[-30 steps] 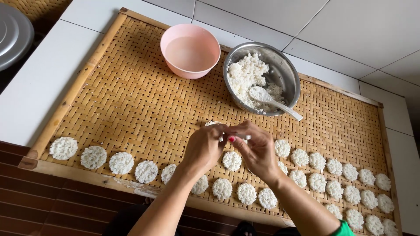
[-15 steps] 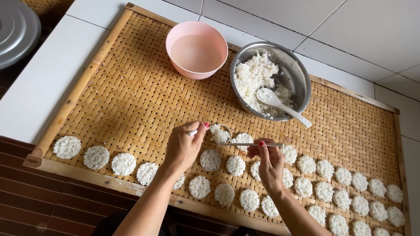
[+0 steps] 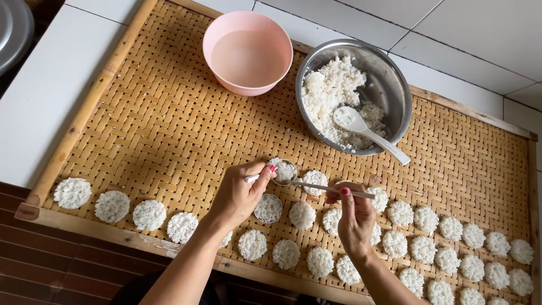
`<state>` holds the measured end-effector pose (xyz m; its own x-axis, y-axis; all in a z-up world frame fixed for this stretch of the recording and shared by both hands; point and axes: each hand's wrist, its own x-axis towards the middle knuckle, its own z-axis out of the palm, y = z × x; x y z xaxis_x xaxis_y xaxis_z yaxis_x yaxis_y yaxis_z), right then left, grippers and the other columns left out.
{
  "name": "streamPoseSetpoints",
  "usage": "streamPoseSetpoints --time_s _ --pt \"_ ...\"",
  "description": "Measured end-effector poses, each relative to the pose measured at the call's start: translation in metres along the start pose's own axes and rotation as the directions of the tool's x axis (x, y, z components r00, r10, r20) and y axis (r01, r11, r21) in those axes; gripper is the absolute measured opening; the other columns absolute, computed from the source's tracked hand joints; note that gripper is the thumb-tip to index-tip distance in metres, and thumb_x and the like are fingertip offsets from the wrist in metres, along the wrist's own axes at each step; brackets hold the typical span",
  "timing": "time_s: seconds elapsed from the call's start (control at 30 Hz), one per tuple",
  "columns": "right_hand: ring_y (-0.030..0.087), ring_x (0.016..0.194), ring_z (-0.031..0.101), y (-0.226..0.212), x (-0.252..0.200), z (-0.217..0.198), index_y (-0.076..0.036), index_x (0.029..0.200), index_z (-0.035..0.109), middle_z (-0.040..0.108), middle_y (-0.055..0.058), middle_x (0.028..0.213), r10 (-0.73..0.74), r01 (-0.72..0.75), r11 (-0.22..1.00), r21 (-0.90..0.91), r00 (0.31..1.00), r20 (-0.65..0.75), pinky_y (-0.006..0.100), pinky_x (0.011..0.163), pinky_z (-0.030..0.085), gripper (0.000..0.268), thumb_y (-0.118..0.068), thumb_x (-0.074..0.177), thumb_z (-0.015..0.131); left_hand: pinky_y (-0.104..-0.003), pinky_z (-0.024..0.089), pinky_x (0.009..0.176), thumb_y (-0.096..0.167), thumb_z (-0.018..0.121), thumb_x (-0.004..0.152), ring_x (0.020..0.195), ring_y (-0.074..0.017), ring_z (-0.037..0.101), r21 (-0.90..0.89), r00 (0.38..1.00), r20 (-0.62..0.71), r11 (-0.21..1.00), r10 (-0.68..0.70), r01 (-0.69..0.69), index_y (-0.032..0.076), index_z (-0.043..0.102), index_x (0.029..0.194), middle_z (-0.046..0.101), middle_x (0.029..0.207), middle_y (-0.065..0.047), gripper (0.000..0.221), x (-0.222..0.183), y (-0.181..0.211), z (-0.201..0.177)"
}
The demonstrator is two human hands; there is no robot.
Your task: Molding cooked rice into small circular cakes using a mold and placing them on a woven mat
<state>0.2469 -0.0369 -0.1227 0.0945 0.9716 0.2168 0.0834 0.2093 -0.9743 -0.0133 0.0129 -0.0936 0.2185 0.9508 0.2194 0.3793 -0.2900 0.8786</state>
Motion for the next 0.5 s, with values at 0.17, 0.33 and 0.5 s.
streamPoseSetpoints --time_s 0.17,0.33,0.5 --pt "0.023 0.084 0.073 0.003 -0.004 0.006 -0.003 0.115 0.065 0.074 0.016 0.102 -0.041 0.041 0.999 0.016 0.999 -0.003 0.033 0.078 0.066 0.018 -0.009 0.106 0.051 -0.024 0.038 0.029 0.015 0.060 0.099 0.039 -0.0097 0.049 -0.001 0.998 0.037 0.998 -0.057 0.057 0.004 0.070 0.086 0.077 0.079 -0.011 0.020 0.003 0.009 0.001" --pt "0.020 0.077 0.073 0.001 -0.009 0.008 -0.004 0.106 0.067 0.076 0.014 0.093 -0.010 0.011 0.992 -0.129 1.000 0.007 0.032 0.070 0.066 0.020 -0.016 0.106 0.051 -0.024 0.033 0.029 0.015 0.059 0.100 0.037 -0.0095 0.044 0.003 1.000 -0.003 1.000 -0.013 0.013 0.004 0.068 0.081 0.074 0.074 -0.010 0.023 0.002 0.011 0.003" --pt "0.015 0.076 0.068 -0.023 -0.002 -0.005 -0.007 0.107 0.064 0.070 0.009 0.092 -0.156 0.155 0.982 -0.108 0.988 -0.001 0.028 0.073 0.064 0.018 -0.014 0.110 0.047 -0.024 0.030 0.029 0.009 0.058 0.100 0.036 -0.0091 0.041 -0.023 0.980 -0.105 0.985 0.167 -0.170 0.001 0.071 0.083 0.074 0.070 -0.010 0.022 0.005 0.017 0.003"
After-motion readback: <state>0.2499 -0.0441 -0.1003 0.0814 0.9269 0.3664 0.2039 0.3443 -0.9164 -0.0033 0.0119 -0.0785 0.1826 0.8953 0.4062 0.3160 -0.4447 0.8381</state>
